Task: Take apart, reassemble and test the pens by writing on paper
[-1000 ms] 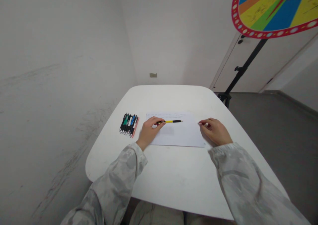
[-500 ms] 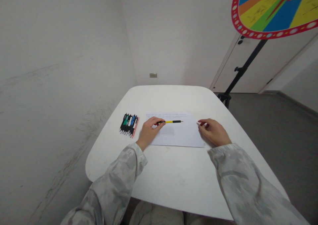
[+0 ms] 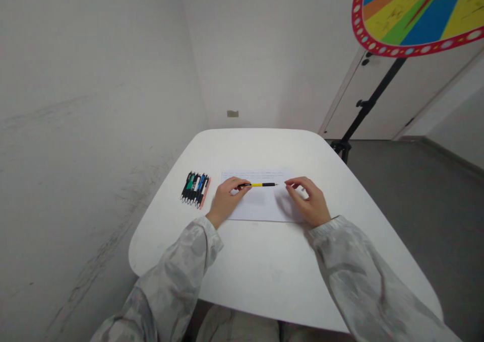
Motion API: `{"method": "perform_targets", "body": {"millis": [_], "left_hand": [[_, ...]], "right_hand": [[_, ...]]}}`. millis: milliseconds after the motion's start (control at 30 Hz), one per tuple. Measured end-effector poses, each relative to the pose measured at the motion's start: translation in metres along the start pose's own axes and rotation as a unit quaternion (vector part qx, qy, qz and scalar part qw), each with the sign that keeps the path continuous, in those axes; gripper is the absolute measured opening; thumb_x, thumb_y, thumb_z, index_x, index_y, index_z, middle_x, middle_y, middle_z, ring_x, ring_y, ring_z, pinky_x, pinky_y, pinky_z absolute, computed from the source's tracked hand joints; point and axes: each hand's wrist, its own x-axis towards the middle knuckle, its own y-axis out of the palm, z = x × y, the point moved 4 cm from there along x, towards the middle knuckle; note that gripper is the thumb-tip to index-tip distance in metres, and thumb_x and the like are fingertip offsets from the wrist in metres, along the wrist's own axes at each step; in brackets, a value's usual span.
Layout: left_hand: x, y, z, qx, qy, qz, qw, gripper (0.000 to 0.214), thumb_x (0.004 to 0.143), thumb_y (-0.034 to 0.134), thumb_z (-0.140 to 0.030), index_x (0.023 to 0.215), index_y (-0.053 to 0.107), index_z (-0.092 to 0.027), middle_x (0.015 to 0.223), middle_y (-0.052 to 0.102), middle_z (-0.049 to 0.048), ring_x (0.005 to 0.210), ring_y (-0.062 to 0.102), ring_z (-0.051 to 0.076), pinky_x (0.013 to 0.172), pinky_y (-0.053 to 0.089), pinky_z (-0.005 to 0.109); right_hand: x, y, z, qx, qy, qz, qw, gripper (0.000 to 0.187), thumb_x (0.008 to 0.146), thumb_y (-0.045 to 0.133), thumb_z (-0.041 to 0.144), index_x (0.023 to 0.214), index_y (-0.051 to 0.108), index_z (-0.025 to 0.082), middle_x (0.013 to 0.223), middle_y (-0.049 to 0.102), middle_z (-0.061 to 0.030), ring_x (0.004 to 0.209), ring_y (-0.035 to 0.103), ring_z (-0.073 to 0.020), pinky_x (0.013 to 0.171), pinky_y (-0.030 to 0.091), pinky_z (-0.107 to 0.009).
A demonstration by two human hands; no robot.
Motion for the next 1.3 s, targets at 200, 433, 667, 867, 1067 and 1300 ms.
{"method": "perform_targets", "body": {"millis": [200, 433, 667, 867, 1067, 1300], "left_hand": [[0.000, 0.003, -0.001, -0.007, 0.004, 0.007, 1.000, 0.008, 0.099, 0.079, -0.029, 0.105, 0.082, -0.025, 0.103, 0.078, 0.0045, 0.092, 0.070, 0.018, 0.088, 0.058, 0.032], [-0.003, -0.003, 0.000, 0.001, 0.014, 0.006, 1.000, 0.008, 0.099, 0.078, -0.026, 0.106, 0.082, -0.024, 0.102, 0.078, 0.0036, 0.090, 0.069, 0.017, 0.086, 0.057, 0.031], [-0.004, -0.006, -0.001, -0.004, 0.007, 0.003, 1.000, 0.008, 0.099, 0.078, -0.027, 0.105, 0.082, -0.024, 0.103, 0.078, 0.0040, 0.090, 0.069, 0.017, 0.086, 0.057, 0.031], [-0.002, -0.005, -0.001, -0.004, -0.001, 0.000, 1.000, 0.009, 0.100, 0.078, -0.029, 0.106, 0.082, -0.024, 0.104, 0.078, 0.0048, 0.091, 0.069, 0.018, 0.086, 0.058, 0.032], [0.000, 0.000, -0.002, 0.002, 0.006, -0.004, 1.000, 0.010, 0.100, 0.077, -0.032, 0.105, 0.082, -0.024, 0.104, 0.079, 0.0054, 0.092, 0.070, 0.019, 0.087, 0.058, 0.033], [0.000, 0.000, 0.000, 0.004, 0.010, 0.002, 1.000, 0.011, 0.100, 0.077, -0.032, 0.106, 0.082, -0.024, 0.104, 0.079, 0.0053, 0.092, 0.070, 0.019, 0.088, 0.058, 0.034]], "right_hand": [[-0.002, 0.006, 0.002, 0.015, -0.003, 0.020, 1.000, 0.010, 0.102, 0.066, 0.031, 0.108, 0.073, 0.027, 0.101, 0.074, -0.0058, 0.094, 0.070, -0.0259, 0.092, 0.054, -0.044], [-0.002, -0.021, -0.043, -0.225, 0.064, -0.028, 0.972, 0.025, 0.089, 0.068, 0.031, 0.111, 0.072, 0.021, 0.098, 0.069, -0.0110, 0.093, 0.063, -0.0311, 0.087, 0.051, -0.046], [-0.008, -0.022, -0.072, -0.249, 0.143, 0.040, 0.957, 0.016, 0.091, 0.066, 0.036, 0.086, 0.074, 0.023, 0.086, 0.074, -0.0099, 0.074, 0.063, -0.0270, 0.073, 0.047, -0.042], [-0.001, -0.008, -0.033, -0.114, 0.014, 0.063, 0.991, 0.021, 0.100, 0.066, 0.040, 0.101, 0.079, 0.023, 0.101, 0.078, -0.0104, 0.092, 0.070, -0.0294, 0.090, 0.054, -0.047], [-0.005, 0.017, -0.014, -0.068, -0.047, 0.181, 0.980, 0.019, 0.102, 0.068, 0.039, 0.106, 0.083, 0.028, 0.104, 0.078, -0.0096, 0.096, 0.069, -0.0298, 0.089, 0.056, -0.047], [-0.006, 0.015, -0.008, -0.058, -0.031, 0.164, 0.984, 0.021, 0.100, 0.071, 0.039, 0.114, 0.079, 0.026, 0.105, 0.077, -0.0095, 0.096, 0.069, -0.0300, 0.090, 0.055, -0.049]]}}
